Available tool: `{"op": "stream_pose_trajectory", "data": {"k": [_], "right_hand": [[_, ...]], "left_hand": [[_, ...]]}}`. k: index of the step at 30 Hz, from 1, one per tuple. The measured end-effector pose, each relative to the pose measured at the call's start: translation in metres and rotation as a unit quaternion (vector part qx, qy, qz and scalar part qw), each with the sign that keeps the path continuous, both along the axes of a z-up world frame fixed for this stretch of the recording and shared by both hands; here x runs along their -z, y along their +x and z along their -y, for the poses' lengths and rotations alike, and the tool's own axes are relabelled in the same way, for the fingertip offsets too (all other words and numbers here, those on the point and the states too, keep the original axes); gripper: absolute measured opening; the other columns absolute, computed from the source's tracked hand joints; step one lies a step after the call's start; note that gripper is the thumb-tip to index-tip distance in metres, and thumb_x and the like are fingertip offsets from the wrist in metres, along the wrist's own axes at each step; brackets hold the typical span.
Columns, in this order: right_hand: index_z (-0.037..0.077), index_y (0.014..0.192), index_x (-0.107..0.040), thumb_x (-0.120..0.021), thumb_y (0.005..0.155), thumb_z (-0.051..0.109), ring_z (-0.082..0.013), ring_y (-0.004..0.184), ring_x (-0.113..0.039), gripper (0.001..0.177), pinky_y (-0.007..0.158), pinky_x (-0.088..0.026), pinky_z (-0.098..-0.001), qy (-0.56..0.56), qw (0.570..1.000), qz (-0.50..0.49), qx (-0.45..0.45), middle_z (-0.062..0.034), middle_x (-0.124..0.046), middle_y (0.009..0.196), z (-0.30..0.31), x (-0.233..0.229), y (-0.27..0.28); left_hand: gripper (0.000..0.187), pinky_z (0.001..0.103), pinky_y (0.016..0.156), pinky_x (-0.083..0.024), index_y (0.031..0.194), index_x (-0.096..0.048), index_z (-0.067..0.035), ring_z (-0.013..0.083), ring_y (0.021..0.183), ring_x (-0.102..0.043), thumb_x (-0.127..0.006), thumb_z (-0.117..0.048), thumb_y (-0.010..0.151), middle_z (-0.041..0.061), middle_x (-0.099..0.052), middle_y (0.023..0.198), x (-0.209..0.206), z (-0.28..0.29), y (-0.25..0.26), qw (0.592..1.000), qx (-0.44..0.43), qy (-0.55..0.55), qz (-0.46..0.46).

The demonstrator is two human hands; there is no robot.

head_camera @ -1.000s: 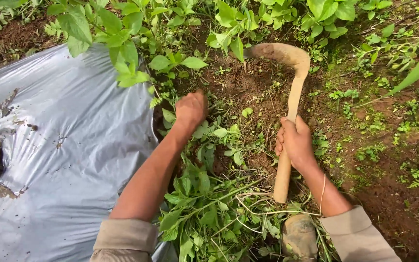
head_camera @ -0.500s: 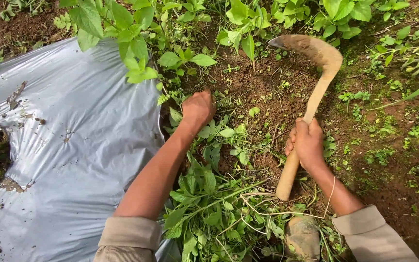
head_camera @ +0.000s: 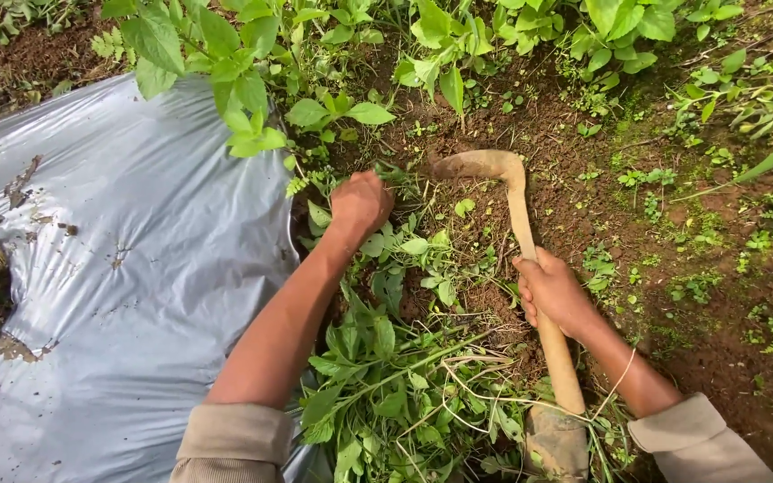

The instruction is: The person uses a sickle to cut weeds growing along the edge of a plastic ground cover in a garden. They gather the cut weeds by hand and move them aside, continuing the weeding process along the row.

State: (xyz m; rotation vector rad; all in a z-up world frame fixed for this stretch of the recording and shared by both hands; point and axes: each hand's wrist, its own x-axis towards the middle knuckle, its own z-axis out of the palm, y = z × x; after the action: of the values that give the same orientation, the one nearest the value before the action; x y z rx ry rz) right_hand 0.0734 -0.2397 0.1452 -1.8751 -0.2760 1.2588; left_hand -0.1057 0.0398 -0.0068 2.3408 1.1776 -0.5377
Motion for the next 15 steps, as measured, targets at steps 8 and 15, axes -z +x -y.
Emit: {"op": "stream_pose_trajectory", "data": {"k": [8, 15], "right_hand": [[-0.016, 0.133, -0.047, -0.043, 0.1, 0.006, -0.0177, 0.031, -0.051, 0.04, 0.027, -0.048, -0.0298, -0.044, 0.981, 0.056, -0.178, -0.0112, -0.052, 0.048, 0.033, -0.02, 0.011], [-0.007, 0.129, -0.062, -0.052, 0.098, 0.012, -0.0215, 0.036, -0.052, 0.038, 0.038, -0.045, -0.0374, -0.069, 0.955, 0.16, -0.24, -0.0179, -0.061, 0.048, 0.02, -0.039, 0.01]], "left_hand": [[0.042, 0.06, 0.096, -0.054, 0.136, -0.058, -0.001, 0.0419, 0.111, -0.068, -0.051, -0.026, 0.104, 0.029, -0.068, 0.118, -0.135, 0.017, 0.003, 0.982, -0.104, -0.132, 0.083], [0.04, 0.068, 0.106, -0.042, 0.125, -0.063, 0.008, 0.0532, 0.127, -0.054, -0.045, -0.021, 0.103, 0.032, -0.062, 0.13, -0.138, 0.037, -0.006, 0.933, -0.21, -0.113, 0.27]]}}
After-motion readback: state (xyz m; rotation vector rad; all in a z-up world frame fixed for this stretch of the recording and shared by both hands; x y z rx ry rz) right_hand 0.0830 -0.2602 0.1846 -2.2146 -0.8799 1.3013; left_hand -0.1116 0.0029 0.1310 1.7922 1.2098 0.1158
